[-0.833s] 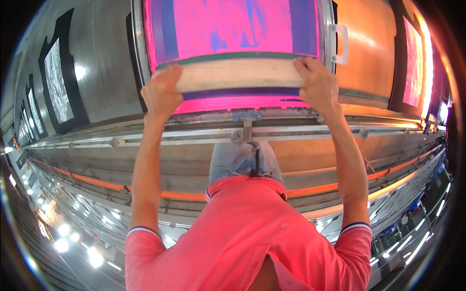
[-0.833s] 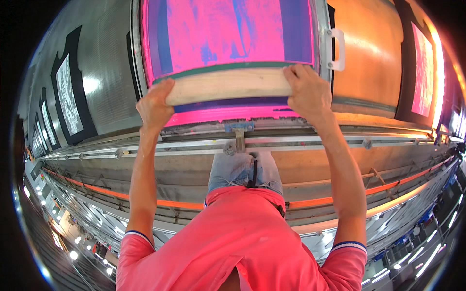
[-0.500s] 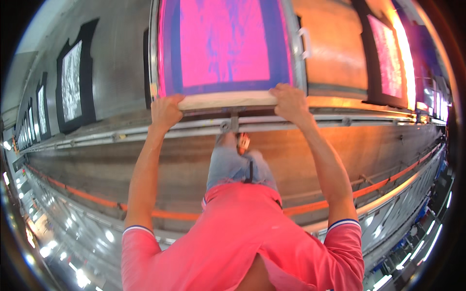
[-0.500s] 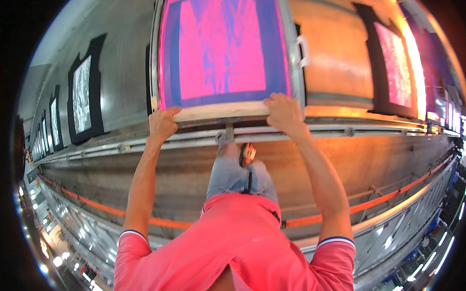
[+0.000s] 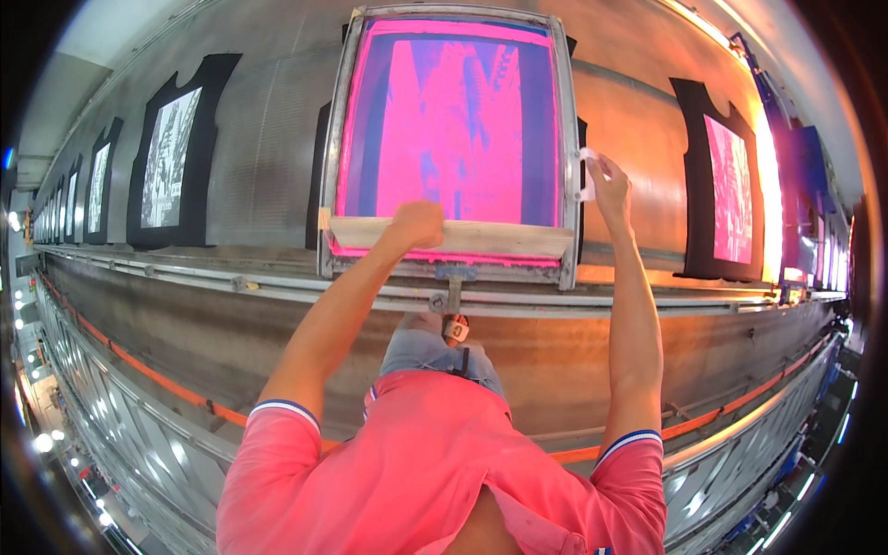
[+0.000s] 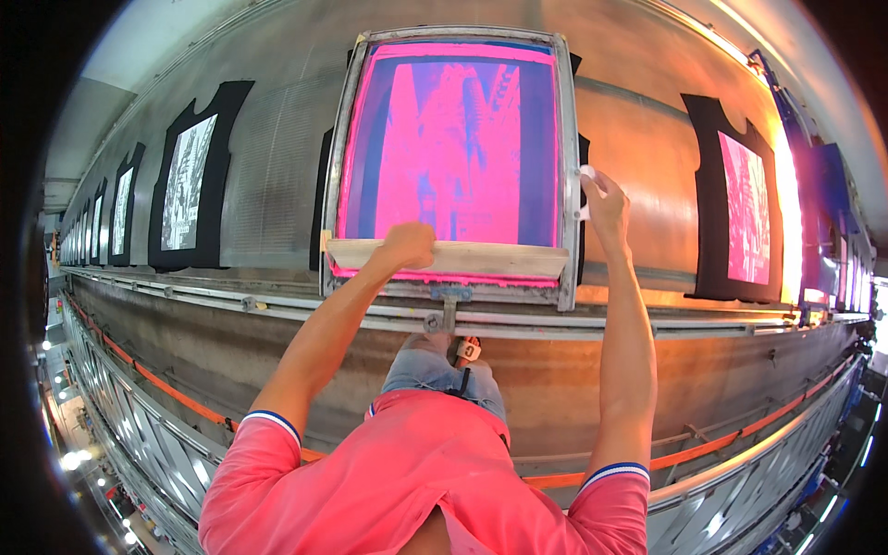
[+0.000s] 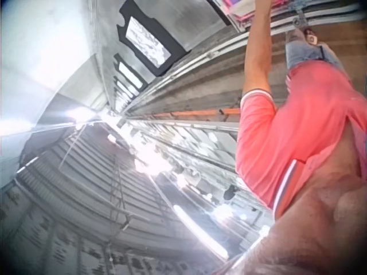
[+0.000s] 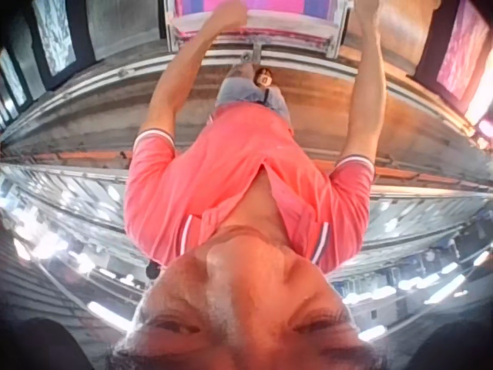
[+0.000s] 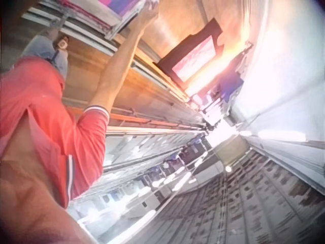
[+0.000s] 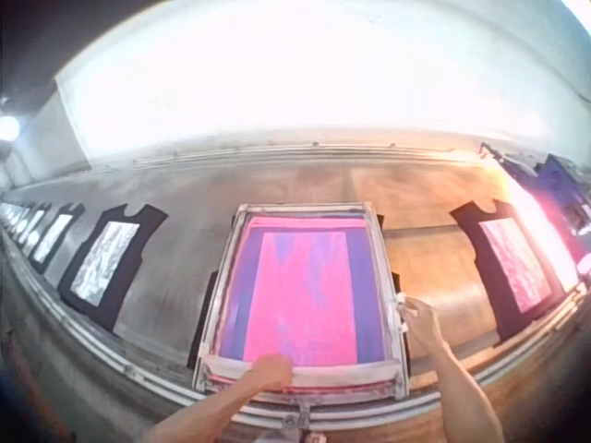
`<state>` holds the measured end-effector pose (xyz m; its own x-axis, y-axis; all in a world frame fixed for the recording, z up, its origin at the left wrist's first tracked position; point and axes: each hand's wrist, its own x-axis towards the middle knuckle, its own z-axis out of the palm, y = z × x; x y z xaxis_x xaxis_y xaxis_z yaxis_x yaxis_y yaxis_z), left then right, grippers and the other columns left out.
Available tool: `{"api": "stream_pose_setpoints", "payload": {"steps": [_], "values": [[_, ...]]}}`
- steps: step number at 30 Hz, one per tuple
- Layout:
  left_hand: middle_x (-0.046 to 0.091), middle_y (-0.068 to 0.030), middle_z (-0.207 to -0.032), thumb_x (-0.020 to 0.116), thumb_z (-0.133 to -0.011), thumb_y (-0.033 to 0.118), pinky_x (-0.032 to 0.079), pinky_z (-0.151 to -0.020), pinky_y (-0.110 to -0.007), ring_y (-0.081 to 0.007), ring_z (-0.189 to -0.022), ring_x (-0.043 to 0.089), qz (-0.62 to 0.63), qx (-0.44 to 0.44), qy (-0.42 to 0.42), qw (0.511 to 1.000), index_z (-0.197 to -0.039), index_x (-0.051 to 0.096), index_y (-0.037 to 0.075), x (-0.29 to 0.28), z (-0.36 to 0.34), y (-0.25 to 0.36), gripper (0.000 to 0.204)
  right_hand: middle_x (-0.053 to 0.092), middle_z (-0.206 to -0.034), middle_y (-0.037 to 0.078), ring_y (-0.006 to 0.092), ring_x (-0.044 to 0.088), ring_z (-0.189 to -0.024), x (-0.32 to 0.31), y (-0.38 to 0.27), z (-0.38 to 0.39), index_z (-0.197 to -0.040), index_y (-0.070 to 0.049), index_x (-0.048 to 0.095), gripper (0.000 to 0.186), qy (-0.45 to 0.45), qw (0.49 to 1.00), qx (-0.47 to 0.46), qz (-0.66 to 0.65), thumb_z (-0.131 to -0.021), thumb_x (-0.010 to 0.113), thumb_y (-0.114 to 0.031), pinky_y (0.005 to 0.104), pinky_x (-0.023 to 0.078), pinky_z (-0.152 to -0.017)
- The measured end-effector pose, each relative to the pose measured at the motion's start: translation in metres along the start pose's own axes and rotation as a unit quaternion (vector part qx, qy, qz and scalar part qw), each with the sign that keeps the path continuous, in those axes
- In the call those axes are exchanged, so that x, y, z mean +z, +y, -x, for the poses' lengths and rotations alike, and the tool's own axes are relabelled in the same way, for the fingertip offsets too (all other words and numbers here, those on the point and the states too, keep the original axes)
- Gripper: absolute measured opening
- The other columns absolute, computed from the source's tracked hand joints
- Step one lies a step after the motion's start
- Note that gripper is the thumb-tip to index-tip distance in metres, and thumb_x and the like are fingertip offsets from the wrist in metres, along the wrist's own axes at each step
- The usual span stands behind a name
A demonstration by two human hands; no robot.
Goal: The person performs screen printing on a series of black t-shirts laid out on a conveyor belt. They use a squeegee to pull pink ink across a mesh screen, transferring a graphic onto the fabric. The person periodically moves to a station to refill the screen with ink from a bucket and then returns to the conveyor to continue printing.
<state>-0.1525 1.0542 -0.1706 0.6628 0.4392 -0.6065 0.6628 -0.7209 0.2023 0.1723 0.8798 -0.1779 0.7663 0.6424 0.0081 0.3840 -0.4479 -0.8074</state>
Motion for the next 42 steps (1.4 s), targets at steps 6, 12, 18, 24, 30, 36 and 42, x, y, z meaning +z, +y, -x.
{"api": "stream_pose_setpoints", "payload": {"steps": [6, 12, 18, 24, 30, 36, 42], "values": [[0.071, -0.0254, -0.097, 0.076, -0.055, 0.008, 0.054, -0.073, -0.049, -0.0382, -0.089, 0.070, -0.009, 0.087, -0.251, 0.964, -0.091, 0.075, -0.003, 0.001, -0.086, -0.040, 0.038, 0.064, -0.086, 0.008, 0.0143, 0.059, -0.073, 0.047, 0.066, -0.043, -0.137, 0.000, 0.054, 0.054, -0.005, 0.997, 0.073, 0.008, -0.094, 0.063, -0.031, 0.0301, 0.049, -0.064], [0.070, -0.0287, -0.096, 0.083, -0.050, 0.013, 0.053, -0.078, -0.048, -0.0387, -0.090, 0.068, -0.003, 0.182, -0.258, 0.949, -0.088, 0.074, -0.006, -0.112, -0.126, -0.063, 0.043, 0.063, -0.083, 0.006, 0.0128, 0.057, -0.068, 0.052, 0.078, -0.038, -0.127, -0.001, 0.061, 0.034, 0.002, 0.988, 0.137, -0.070, -0.096, 0.056, -0.014, 0.0299, 0.047, -0.061], [0.071, -0.0200, -0.079, 0.080, -0.052, 0.012, 0.051, -0.065, -0.045, -0.0329, -0.072, 0.067, -0.037, 0.267, -0.166, 0.949, -0.076, 0.074, -0.002, -0.198, -0.206, -0.102, 0.028, 0.057, -0.079, 0.000, 0.0063, 0.049, -0.062, 0.030, 0.003, -0.037, -0.123, -0.002, 0.062, 0.027, -0.007, 0.965, 0.219, -0.144, -0.097, 0.052, -0.006, 0.0245, 0.039, -0.052], [0.068, -0.0244, -0.074, 0.068, -0.057, 0.012, 0.049, -0.059, -0.045, -0.0309, -0.067, 0.065, -0.010, 0.241, -0.037, 0.970, -0.070, 0.071, -0.003, -0.303, -0.273, -0.105, 0.020, 0.055, -0.078, -0.002, 0.0030, 0.045, -0.060, 0.022, -0.024, -0.038, -0.122, -0.003, 0.063, 0.026, 0.026, 0.961, 0.242, -0.129, -0.098, 0.054, -0.007, 0.0219, 0.035, -0.049], [0.072, -0.0214, -0.092, 0.059, -0.071, 0.014, 0.055, -0.074, -0.047, -0.0367, -0.087, 0.070, -0.023, 0.151, 0.174, 0.973, -0.094, 0.074, 0.005, -0.332, -0.350, -0.108, 0.029, 0.057, -0.080, 0.000, 0.0042, 0.047, -0.061, 0.012, -0.033, -0.028, -0.120, -0.002, 0.064, 0.026, 0.020, 0.964, 0.245, -0.101, -0.096, 0.054, -0.005, 0.0233, 0.037, -0.050], [0.071, -0.0221, -0.085, 0.063, -0.077, 0.020, 0.056, -0.077, -0.051, -0.0394, -0.085, 0.070, -0.042, 0.124, 0.330, 0.935, -0.082, 0.075, 0.006, -0.309, -0.332, -0.085, 0.019, 0.055, -0.076, -0.002, 0.0034, 0.045, -0.058, 0.012, -0.031, -0.027, -0.114, -0.001, 0.065, 0.022, 0.035, 0.955, 0.272, -0.110, -0.095, 0.059, -0.008, 0.0232, 0.032, -0.047], [0.073, -0.0114, -0.092, 0.059, -0.075, 0.015, 0.055, -0.077, -0.047, -0.0337, -0.088, 0.070, -0.079, 0.111, 0.348, 0.928, -0.107, 0.073, 0.019, -0.233, -0.269, -0.106, 0.036, 0.052, -0.068, -0.002, 0.0034, 0.042, -0.053, 0.011, -0.047, -0.038, -0.111, 0.000, 0.067, 0.022, 0.017, 0.964, 0.238, -0.116, -0.093, 0.062, -0.013, 0.0230, 0.029, -0.044]]}}
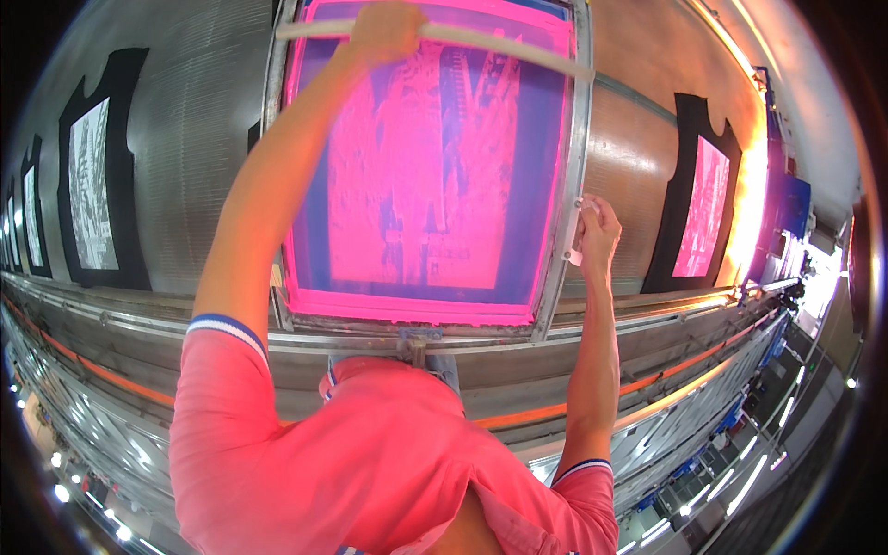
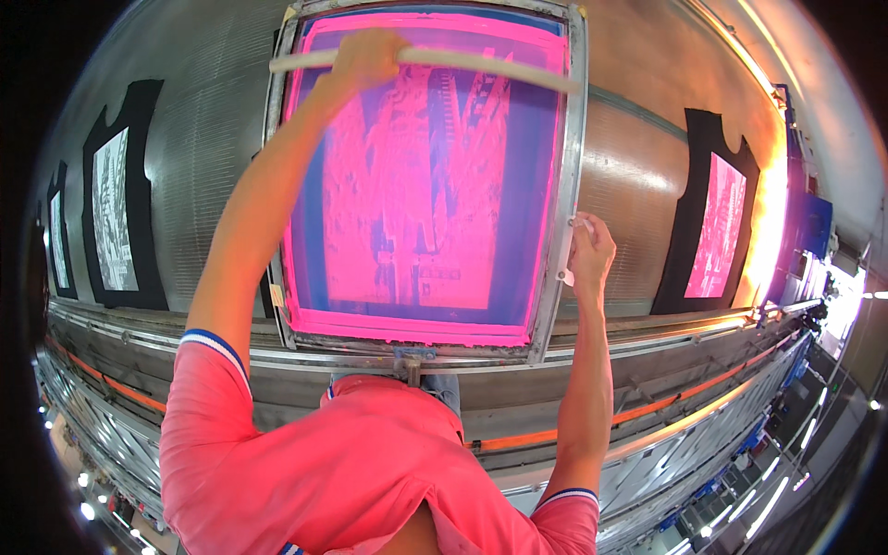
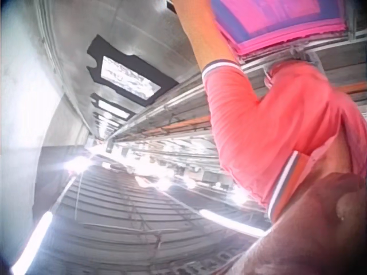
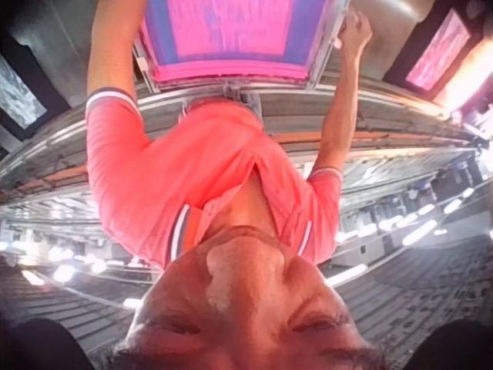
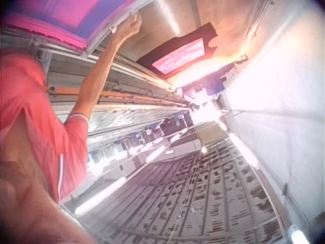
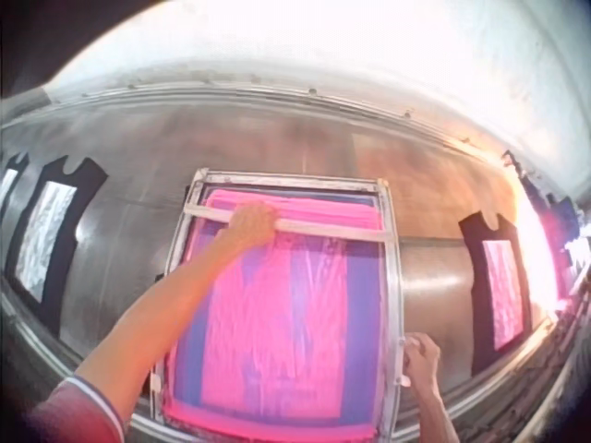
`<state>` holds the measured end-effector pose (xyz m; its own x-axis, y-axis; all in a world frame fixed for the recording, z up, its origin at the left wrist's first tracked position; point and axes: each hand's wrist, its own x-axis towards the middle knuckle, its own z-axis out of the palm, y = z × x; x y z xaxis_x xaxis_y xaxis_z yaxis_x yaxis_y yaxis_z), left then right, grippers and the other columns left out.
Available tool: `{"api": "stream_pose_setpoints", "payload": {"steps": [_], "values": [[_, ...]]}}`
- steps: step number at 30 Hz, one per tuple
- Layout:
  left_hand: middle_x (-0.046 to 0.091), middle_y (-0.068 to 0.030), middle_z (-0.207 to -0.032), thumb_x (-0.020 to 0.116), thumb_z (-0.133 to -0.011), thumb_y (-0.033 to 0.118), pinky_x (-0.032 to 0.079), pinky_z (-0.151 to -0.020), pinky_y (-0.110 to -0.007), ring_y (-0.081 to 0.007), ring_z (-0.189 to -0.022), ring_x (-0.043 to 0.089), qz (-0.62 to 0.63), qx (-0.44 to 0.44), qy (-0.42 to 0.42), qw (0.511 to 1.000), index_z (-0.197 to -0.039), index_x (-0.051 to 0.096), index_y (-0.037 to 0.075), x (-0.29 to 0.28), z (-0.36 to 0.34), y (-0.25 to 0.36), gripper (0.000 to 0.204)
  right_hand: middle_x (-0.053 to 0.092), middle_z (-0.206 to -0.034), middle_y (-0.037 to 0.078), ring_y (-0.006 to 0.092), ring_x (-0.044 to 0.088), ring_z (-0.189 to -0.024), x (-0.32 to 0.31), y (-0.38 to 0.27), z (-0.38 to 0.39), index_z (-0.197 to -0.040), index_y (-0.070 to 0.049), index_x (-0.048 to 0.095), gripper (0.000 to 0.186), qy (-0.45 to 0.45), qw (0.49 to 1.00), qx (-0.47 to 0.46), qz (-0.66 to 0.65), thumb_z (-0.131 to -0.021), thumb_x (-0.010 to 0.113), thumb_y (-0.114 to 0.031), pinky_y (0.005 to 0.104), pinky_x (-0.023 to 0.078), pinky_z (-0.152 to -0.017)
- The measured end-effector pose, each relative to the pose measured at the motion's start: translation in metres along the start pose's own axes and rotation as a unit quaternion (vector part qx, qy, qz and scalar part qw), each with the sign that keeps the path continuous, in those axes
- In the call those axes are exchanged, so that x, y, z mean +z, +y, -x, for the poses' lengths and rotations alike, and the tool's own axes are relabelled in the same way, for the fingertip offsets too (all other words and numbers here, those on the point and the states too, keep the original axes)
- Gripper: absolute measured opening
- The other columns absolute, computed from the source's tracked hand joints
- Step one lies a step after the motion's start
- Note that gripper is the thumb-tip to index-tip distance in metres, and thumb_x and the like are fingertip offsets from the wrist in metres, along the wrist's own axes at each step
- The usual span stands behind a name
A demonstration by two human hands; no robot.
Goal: The person performs screen printing on a series of black t-shirts laid out on a conveyor belt. They use a squeegee to pull pink ink across a mesh screen, transferring a graphic onto the fabric. The person periodically moves to a station to refill the screen with ink from a bucket and then returns to the conveyor to continue printing.
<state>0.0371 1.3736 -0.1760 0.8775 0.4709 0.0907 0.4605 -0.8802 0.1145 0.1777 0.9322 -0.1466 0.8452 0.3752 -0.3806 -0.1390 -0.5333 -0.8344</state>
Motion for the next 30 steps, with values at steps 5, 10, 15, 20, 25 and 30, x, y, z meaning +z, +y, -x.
{"api": "stream_pose_setpoints", "payload": {"steps": [5, 10, 15, 20, 25, 30], "values": [[0.070, -0.0127, -0.083, 0.059, -0.077, 0.014, 0.053, -0.071, -0.049, -0.0335, -0.082, 0.069, 0.100, -0.006, 0.010, 0.995, -0.094, 0.071, 0.014, -0.001, 0.115, 0.058, 0.020, 0.051, -0.062, -0.002, 0.0054, 0.043, -0.050, -0.007, 0.011, -0.008, -0.108, 0.000, 0.069, 0.026, 0.004, 0.999, -0.049, 0.019, -0.093, 0.062, -0.020, 0.0250, 0.031, -0.043], [0.070, -0.0147, -0.087, 0.058, -0.072, 0.004, 0.053, -0.074, -0.048, -0.0334, -0.087, 0.069, 0.135, -0.029, 0.034, 0.990, -0.091, 0.068, 0.008, -0.013, 0.253, 0.126, 0.022, 0.051, -0.058, 0.000, 0.0081, 0.045, -0.047, -0.006, 0.012, -0.011, -0.104, 0.001, 0.069, 0.029, -0.016, 0.999, -0.045, 0.018, -0.091, 0.063, -0.024, 0.0278, 0.034, -0.043], [0.065, -0.0194, -0.123, 0.056, -0.073, 0.000, 0.047, -0.100, -0.048, -0.0348, -0.117, 0.061, 0.130, -0.035, 0.042, 0.990, -0.118, 0.063, -0.002, -0.008, 0.394, 0.191, 0.046, 0.055, -0.061, 0.003, 0.0088, 0.049, -0.052, 0.001, 0.015, -0.019, -0.101, 0.001, 0.070, 0.035, -0.016, 0.997, -0.064, 0.027, -0.089, 0.065, -0.031, 0.0282, 0.038, -0.046], [0.062, -0.0159, -0.129, 0.058, -0.071, -0.002, 0.044, -0.103, -0.046, -0.0318, -0.124, 0.057, 0.109, -0.040, 0.053, 0.992, -0.125, 0.061, 0.000, -0.019, 0.459, 0.224, 0.054, 0.061, -0.069, 0.004, 0.0125, 0.054, -0.063, -0.002, 0.031, -0.037, -0.100, 0.003, 0.071, 0.040, 0.057, 0.991, -0.105, 0.067, -0.087, 0.066, -0.035, 0.0323, 0.045, -0.058], [0.063, -0.0154, -0.125, 0.061, -0.075, 0.007, 0.044, -0.102, -0.045, -0.0312, -0.120, 0.058, 0.130, -0.024, 0.080, 0.988, -0.123, 0.061, -0.001, -0.024, 0.471, 0.206, 0.048, 0.063, -0.070, 0.004, 0.0126, 0.055, -0.064, -0.005, 0.002, -0.002, -0.106, 0.002, 0.072, 0.040, 0.077, 0.987, -0.123, 0.064, -0.087, 0.065, -0.033, 0.0325, 0.045, -0.060], [0.065, -0.0149, -0.120, 0.064, -0.074, 0.007, 0.045, -0.101, -0.044, -0.0299, -0.115, 0.061, 0.178, -0.018, 0.106, 0.978, -0.118, 0.062, 0.000, -0.044, 0.500, 0.155, 0.045, 0.073, -0.096, 0.010, 0.0167, 0.065, -0.086, 0.000, -0.015, 0.034, -0.110, -0.001, 0.072, 0.037, 0.187, 0.819, -0.374, 0.392, -0.091, 0.063, -0.031, 0.0311, 0.051, -0.079]]}}
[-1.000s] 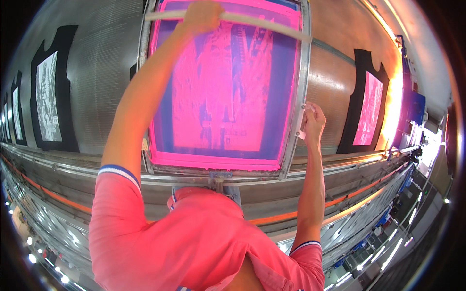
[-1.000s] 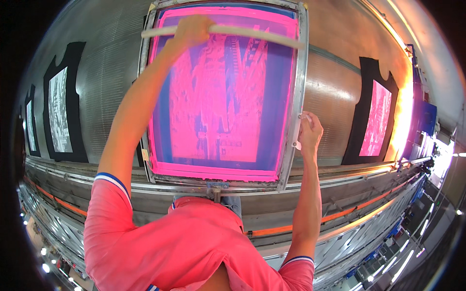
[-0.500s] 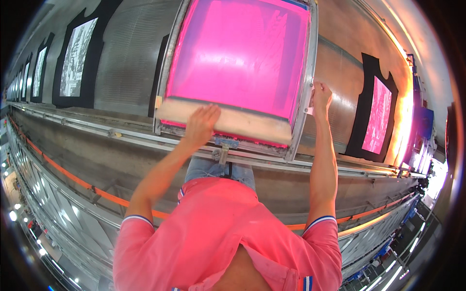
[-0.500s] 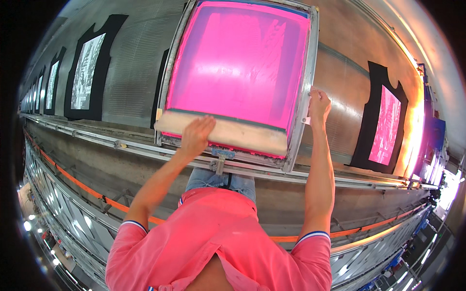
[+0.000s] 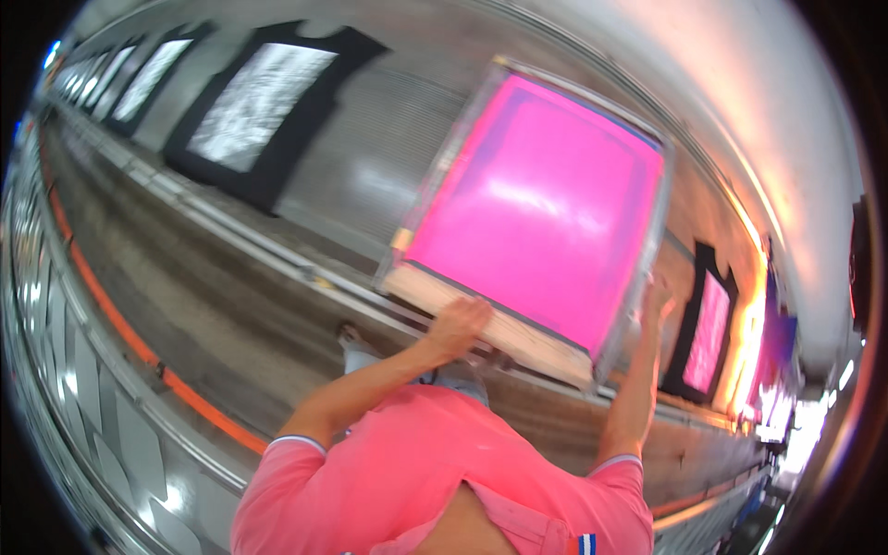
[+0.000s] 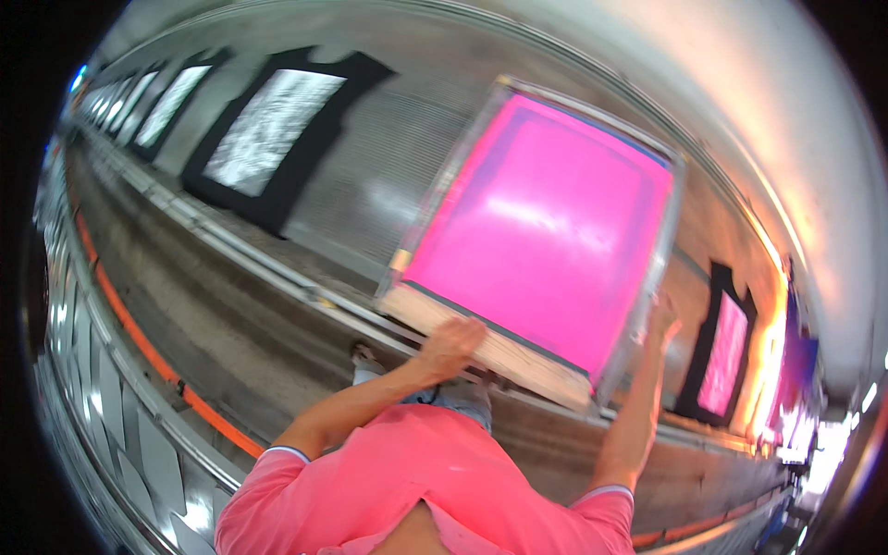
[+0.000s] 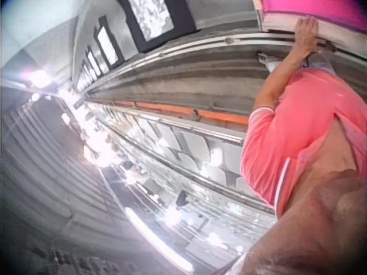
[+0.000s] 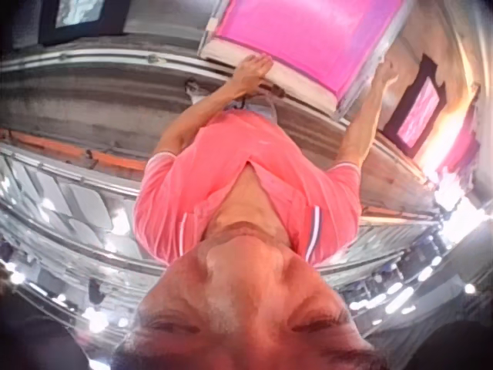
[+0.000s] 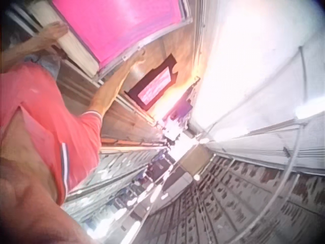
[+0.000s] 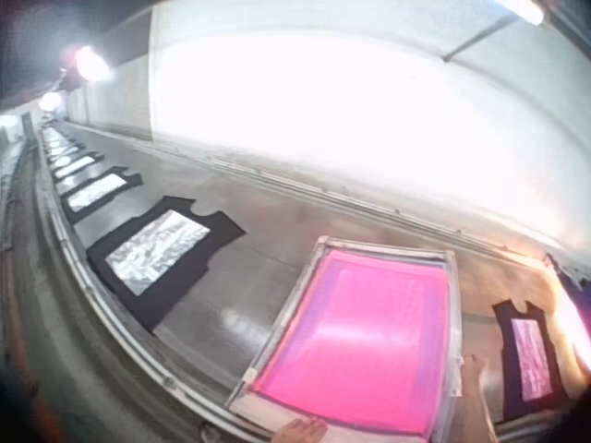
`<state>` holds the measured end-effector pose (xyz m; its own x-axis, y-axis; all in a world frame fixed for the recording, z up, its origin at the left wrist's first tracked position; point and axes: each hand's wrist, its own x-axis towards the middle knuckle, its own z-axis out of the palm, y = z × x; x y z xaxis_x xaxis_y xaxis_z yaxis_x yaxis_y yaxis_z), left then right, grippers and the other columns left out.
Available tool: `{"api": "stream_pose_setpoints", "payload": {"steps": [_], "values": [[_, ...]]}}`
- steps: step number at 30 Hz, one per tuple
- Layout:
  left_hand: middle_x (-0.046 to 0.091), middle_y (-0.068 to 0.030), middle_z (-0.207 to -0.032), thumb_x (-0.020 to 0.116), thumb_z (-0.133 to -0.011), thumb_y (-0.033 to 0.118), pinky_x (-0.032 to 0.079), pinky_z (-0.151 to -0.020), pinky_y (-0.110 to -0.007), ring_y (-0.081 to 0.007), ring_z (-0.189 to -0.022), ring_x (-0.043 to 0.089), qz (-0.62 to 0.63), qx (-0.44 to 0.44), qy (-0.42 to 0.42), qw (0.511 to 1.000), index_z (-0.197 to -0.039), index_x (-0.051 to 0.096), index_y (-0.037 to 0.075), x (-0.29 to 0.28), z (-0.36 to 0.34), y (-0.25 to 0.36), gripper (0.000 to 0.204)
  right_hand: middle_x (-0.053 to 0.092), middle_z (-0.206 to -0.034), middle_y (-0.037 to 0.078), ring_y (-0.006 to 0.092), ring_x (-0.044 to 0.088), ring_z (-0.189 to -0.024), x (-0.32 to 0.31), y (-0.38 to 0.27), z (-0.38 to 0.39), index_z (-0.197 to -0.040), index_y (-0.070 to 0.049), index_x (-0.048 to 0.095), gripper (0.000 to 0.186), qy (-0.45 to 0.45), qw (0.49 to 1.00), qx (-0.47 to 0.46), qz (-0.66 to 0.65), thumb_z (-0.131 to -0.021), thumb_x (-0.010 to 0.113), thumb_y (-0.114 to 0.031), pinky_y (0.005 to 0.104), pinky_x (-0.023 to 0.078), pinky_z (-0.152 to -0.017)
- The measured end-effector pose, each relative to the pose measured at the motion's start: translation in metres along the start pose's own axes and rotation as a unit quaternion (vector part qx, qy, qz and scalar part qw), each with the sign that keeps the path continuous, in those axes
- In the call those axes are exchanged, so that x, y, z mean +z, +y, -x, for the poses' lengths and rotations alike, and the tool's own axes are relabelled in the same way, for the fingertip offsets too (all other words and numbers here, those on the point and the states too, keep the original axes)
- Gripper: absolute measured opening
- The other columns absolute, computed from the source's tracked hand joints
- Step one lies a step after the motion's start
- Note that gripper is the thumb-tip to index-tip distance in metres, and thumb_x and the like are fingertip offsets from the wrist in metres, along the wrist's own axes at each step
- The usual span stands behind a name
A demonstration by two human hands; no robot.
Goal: The person performs screen printing on a series of black t-shirts laid out on a conveyor belt. They use a squeegee to pull pink ink across a mesh screen, transferring a graphic onto the fabric. The person periodically moves to a station to refill the screen with ink from a bucket and then returns to the conveyor to continue printing.
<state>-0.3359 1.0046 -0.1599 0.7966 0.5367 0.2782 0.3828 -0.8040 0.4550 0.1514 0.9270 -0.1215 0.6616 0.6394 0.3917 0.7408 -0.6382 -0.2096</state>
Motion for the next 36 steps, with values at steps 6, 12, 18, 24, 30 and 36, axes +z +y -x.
{"api": "stream_pose_setpoints", "payload": {"steps": [6, 12, 18, 24, 30, 36], "values": [[0.065, -0.0155, -0.119, 0.062, -0.073, 0.004, 0.048, -0.096, -0.043, -0.0300, -0.112, 0.062, 0.030, 0.038, -0.016, 0.999, -0.115, 0.062, 0.000, -0.096, 0.037, -0.105, 0.043, 0.071, -0.090, 0.008, 0.0167, 0.064, -0.083, -0.043, -0.174, 0.029, -0.102, 0.000, 0.073, 0.029, 0.001, 0.931, 0.204, -0.302, -0.091, 0.063, -0.024, 0.0324, 0.052, -0.076], [0.070, -0.0189, -0.108, 0.059, -0.066, -0.005, 0.052, -0.089, -0.047, -0.0358, -0.103, 0.066, 0.037, -0.010, 0.008, 0.999, -0.106, 0.070, 0.002, -0.213, 0.069, -0.232, 0.041, 0.070, -0.088, 0.014, 0.0302, 0.067, -0.081, 0.062, -0.332, 0.012, -0.100, -0.001, 0.071, 0.028, 0.029, 0.974, 0.044, -0.222, -0.091, 0.057, -0.024, 0.0424, 0.052, -0.072], [0.070, -0.0184, -0.106, 0.059, -0.062, -0.011, 0.051, -0.085, -0.047, -0.0391, -0.100, 0.065, -0.036, -0.018, -0.007, 0.999, -0.101, 0.069, 0.000, -0.296, 0.114, -0.384, 0.042, 0.071, -0.095, 0.021, 0.0400, 0.069, -0.092, 0.125, -0.540, 0.048, -0.099, -0.006, 0.074, 0.031, 0.001, 0.930, 0.124, -0.345, -0.091, 0.055, -0.030, 0.0469, 0.054, -0.083], [0.070, -0.0181, -0.105, 0.058, -0.060, -0.014, 0.051, -0.084, -0.047, -0.0387, -0.098, 0.065, -0.072, -0.039, -0.063, 0.995, -0.101, 0.069, 0.000, -0.387, 0.153, -0.525, 0.045, 0.071, -0.087, 0.021, 0.0375, 0.069, -0.085, 0.192, -0.717, 0.100, -0.099, -0.002, 0.072, 0.027, -0.020, 0.886, 0.208, -0.414, -0.090, 0.057, -0.022, 0.0420, 0.052, -0.075], [0.069, -0.0182, -0.100, 0.057, -0.059, -0.015, 0.050, -0.077, -0.048, -0.0399, -0.090, 0.064, -0.066, -0.068, -0.125, 0.988, -0.099, 0.069, 0.002, -0.449, 0.175, -0.595, 0.044, 0.070, -0.086, 0.022, 0.0357, 0.070, -0.084, 0.196, -0.809, 0.133, -0.100, 0.000, 0.071, 0.028, -0.069, 0.870, 0.271, -0.407, -0.091, 0.059, -0.023, 0.0410, 0.052, -0.073], [0.069, -0.0186, -0.095, 0.057, -0.060, -0.013, 0.050, -0.075, -0.048, -0.0397, -0.087, 0.064, -0.042, -0.040, -0.111, 0.992, -0.096, 0.067, 0.000, -0.463, 0.188, -0.631, 0.040, 0.069, -0.079, 0.021, 0.0303, 0.069, -0.074, 0.221, -0.836, 0.143, -0.100, 0.000, 0.071, 0.026, -0.035, 0.884, 0.251, -0.392, -0.091, 0.061, -0.022, 0.0387, 0.050, -0.068]]}}
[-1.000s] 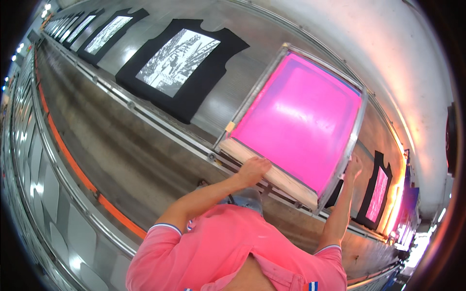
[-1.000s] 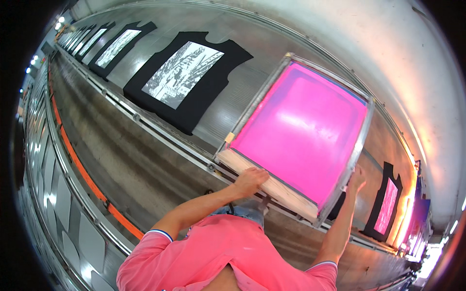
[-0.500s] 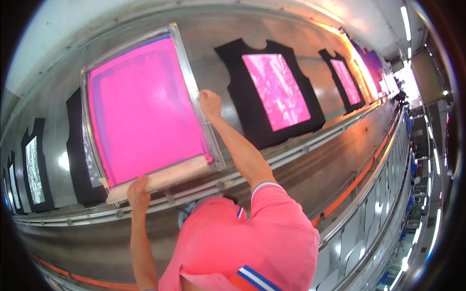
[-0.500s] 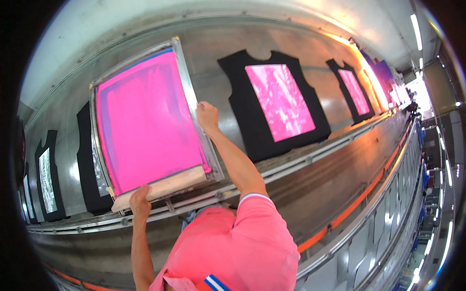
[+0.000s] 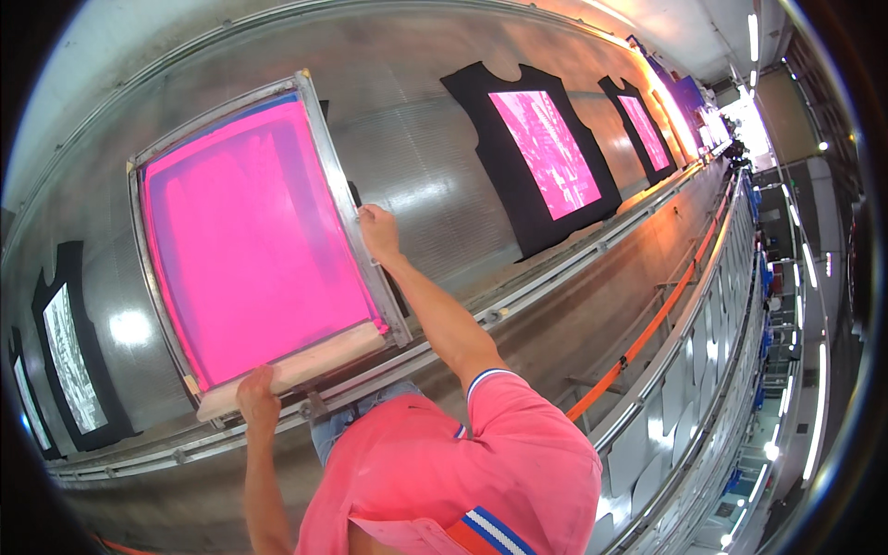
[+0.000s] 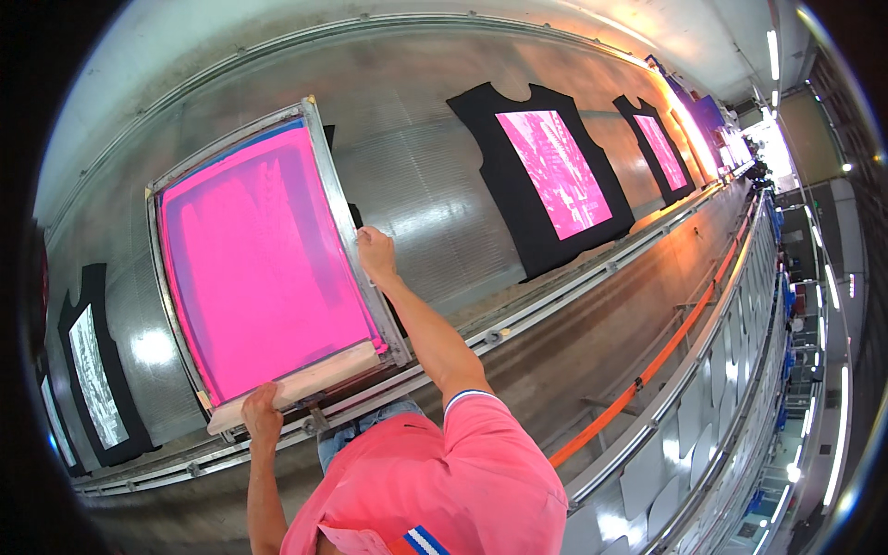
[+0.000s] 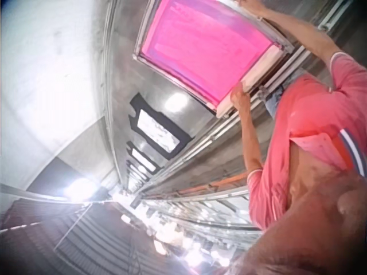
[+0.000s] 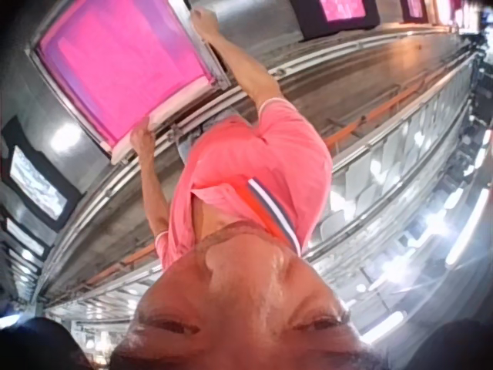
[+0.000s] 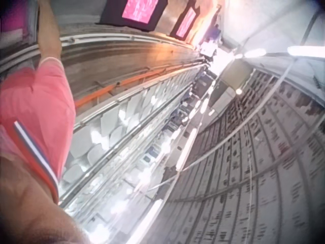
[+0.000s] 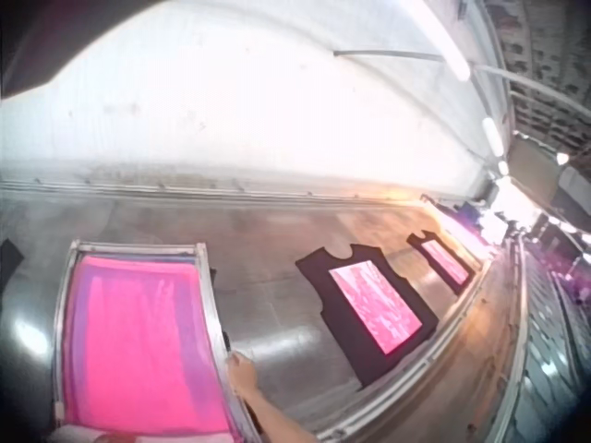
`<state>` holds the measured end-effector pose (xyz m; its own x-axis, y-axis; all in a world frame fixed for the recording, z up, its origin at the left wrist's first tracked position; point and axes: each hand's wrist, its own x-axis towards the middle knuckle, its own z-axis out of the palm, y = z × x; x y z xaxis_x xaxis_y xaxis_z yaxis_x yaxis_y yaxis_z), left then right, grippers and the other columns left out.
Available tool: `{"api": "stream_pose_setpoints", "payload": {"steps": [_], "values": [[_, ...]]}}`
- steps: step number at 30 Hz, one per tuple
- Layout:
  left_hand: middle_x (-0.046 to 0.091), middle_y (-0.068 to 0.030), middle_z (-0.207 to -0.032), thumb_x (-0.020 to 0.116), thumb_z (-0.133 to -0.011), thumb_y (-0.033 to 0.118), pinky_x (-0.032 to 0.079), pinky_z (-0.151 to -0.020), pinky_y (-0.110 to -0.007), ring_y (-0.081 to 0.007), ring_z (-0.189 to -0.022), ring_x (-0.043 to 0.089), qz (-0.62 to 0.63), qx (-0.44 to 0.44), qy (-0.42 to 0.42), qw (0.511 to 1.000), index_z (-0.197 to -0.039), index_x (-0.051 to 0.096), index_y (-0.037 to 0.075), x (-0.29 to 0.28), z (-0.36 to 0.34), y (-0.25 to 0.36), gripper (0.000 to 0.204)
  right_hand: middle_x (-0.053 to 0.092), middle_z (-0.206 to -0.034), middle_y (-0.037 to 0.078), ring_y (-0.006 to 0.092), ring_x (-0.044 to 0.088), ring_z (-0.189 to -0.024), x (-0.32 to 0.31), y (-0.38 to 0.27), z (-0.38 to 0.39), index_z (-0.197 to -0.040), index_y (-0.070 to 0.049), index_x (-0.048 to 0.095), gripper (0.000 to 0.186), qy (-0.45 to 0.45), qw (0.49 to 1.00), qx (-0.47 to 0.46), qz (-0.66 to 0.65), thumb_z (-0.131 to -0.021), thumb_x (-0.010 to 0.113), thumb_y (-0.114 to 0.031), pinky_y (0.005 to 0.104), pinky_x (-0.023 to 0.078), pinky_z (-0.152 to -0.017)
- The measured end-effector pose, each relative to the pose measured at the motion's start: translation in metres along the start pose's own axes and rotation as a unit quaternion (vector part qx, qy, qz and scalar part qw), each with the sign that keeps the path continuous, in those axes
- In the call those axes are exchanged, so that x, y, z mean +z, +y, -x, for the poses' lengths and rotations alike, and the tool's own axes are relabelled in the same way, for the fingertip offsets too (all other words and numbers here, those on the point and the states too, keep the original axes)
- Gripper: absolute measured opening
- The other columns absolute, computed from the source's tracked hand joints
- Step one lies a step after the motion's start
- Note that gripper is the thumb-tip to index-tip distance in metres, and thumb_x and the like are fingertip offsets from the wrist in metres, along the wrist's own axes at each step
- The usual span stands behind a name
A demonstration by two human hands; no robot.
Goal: The person performs screen printing on a series of black t-shirts laid out on a conveyor belt. They use a squeegee to pull pink ink across a mesh screen, transferring a graphic onto the fabric. The person periodically moves to a station to refill the screen with ink from a bucket and then returns to the conveyor to continue printing.
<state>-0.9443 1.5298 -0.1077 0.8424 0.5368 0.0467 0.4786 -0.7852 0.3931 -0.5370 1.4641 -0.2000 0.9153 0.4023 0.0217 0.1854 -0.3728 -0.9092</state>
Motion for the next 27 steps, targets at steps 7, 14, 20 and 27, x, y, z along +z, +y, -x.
{"api": "stream_pose_setpoints", "payload": {"steps": [7, 14, 20, 27], "values": [[0.067, -0.0181, -0.088, 0.059, -0.061, -0.010, 0.049, -0.074, -0.050, -0.0409, -0.083, 0.064, 0.033, -0.003, 0.001, 0.999, -0.093, 0.067, 0.002, 0.000, 0.000, -0.008, 0.035, 0.068, -0.078, 0.020, 0.0287, 0.065, -0.073, 0.004, 0.007, 0.001, -0.101, -0.001, 0.071, 0.025, 0.012, 1.000, -0.008, 0.018, -0.091, 0.060, -0.022, 0.0384, 0.049, -0.068], [0.066, -0.0189, -0.082, 0.061, -0.066, -0.006, 0.049, -0.067, -0.052, -0.0430, -0.078, 0.063, -0.029, -0.056, -0.058, 0.996, -0.091, 0.069, 0.008, -0.008, -0.014, -0.007, 0.030, 0.069, -0.090, 0.024, 0.0418, 0.067, -0.090, 0.005, 0.003, 0.005, -0.102, -0.005, 0.071, 0.029, -0.014, 0.998, 0.002, 0.063, -0.093, 0.054, -0.026, 0.0480, 0.051, -0.079], [0.068, -0.0186, -0.084, 0.063, -0.065, -0.006, 0.049, -0.067, -0.051, -0.0419, -0.079, 0.065, -0.046, -0.056, -0.065, 0.995, -0.099, 0.071, 0.009, 0.002, -0.012, -0.015, 0.039, 0.070, -0.095, 0.022, 0.0427, 0.066, -0.093, 0.010, 0.001, 0.005, -0.104, -0.006, 0.069, 0.030, -0.031, 0.989, 0.013, 0.143, -0.096, 0.049, -0.027, 0.0495, 0.051, -0.083], [0.069, -0.0175, -0.090, 0.063, -0.065, -0.005, 0.050, -0.071, -0.051, -0.0386, -0.085, 0.066, -0.017, -0.057, -0.044, 0.997, -0.097, 0.071, 0.007, -0.001, 0.002, -0.011, 0.035, 0.066, -0.109, 0.019, 0.0405, 0.062, -0.102, 0.016, 0.000, 0.003, -0.107, -0.008, 0.069, 0.030, -0.029, 0.985, -0.003, 0.170, -0.096, 0.048, -0.027, 0.0515, 0.050, -0.086]]}}
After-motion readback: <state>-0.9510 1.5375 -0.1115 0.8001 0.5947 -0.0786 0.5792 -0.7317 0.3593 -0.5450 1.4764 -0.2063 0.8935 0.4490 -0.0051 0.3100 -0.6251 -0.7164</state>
